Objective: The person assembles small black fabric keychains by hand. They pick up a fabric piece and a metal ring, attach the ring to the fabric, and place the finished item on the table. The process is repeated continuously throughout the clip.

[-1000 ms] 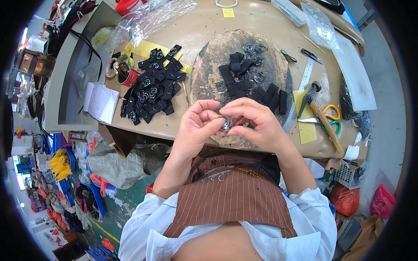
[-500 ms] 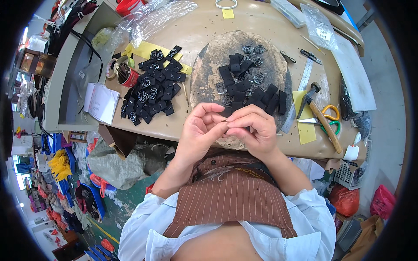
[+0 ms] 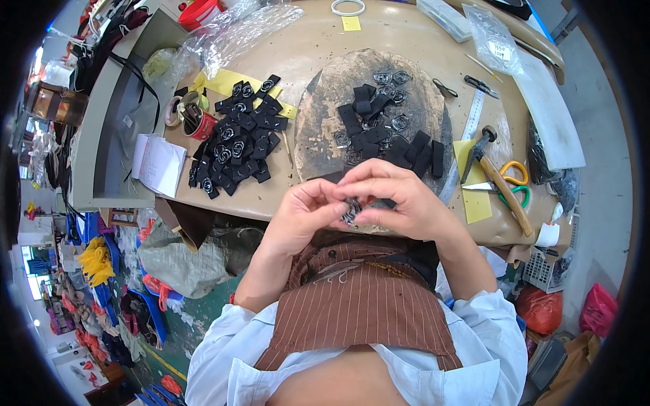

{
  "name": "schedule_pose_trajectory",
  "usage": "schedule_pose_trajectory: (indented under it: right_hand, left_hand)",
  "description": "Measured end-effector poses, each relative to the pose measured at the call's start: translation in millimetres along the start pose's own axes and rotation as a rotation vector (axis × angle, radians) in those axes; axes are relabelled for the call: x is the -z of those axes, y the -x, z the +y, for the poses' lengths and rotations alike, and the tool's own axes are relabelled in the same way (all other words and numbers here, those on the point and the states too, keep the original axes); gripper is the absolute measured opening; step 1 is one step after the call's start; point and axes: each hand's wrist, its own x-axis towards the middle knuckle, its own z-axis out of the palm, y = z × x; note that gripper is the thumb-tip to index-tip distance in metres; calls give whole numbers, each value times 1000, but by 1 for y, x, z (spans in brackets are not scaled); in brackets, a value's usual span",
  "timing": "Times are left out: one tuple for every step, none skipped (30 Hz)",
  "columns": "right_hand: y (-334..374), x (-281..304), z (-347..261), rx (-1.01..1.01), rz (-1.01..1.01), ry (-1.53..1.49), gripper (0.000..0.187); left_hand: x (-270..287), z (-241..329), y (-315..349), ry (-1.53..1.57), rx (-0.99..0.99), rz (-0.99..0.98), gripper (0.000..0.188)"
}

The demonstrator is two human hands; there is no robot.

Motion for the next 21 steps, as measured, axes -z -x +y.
schedule_pose_trajectory:
  right_hand:
    - [2,2,2,34,-32,22,37]
    - [2,3,3,67,-65,45,36]
    - [4,0,2,42,-56,5,33]
    - [4,0,2,73,-66,42,32]
    - [6,0,3,104,-75,80,30]
    - [7,0,4,135,-84,118,28]
    - [8,0,4,147,-58,160,22]
    - [10,0,4,149,-37,194,20]
    - [12,1,4,152,-15,227,19]
    - [15,2,4,155,6,264,19]
    - [17,5,3,169,60,296,16]
    - [20,8,2,183,113,327,13]
    - [25,11,1,196,170,361,11]
    - [30,12,1,131,291,189,10]
    - [37,10,4,66,410,17,9]
    - [43,10,7,0,530,-156,8]
    - [45,14,12,5,556,-226,11]
    - [44,14,13,21,590,-256,13]
    - [42,14,14,37,621,-289,15]
    - [39,13,13,54,652,-321,18]
    - [35,11,9,28,663,-310,24]
  left_hand:
    - [1,-1,1,-9,23,-12,19]
    - [1,-1,2,-18,46,-24,21]
    - [-3,2,3,-51,78,-29,22]
    - [-1,0,3,-62,78,-33,22]
    - [1,-3,3,-73,79,-37,21]
    - [1,-5,3,-85,80,-42,21]
    - [-1,-5,1,-116,83,-31,21]
    - [-3,-6,-2,-142,73,-27,21]
    - [-4,-8,-5,-168,63,-23,21]
    - [-6,-9,-9,-193,50,-21,21]
    - [-8,-9,-16,-215,12,-50,20]
    - [-9,-8,-26,-236,-26,-78,19]
    - [-10,-6,-39,-258,-62,-111,18]
    - [-10,0,-52,-354,-109,-61,15]
    - [-10,6,-66,-587,-232,48,17]
    - [-11,10,-80,-819,-356,159,20]
    - [-13,14,-91,-994,-415,183,22]
    - [-17,17,-101,-1170,-474,208,24]
    - [-20,17,-107,-1347,-532,238,26]
    - [-23,13,-111,-1429,-495,268,27]
    - [-25,7,-115,-1509,-456,300,27]
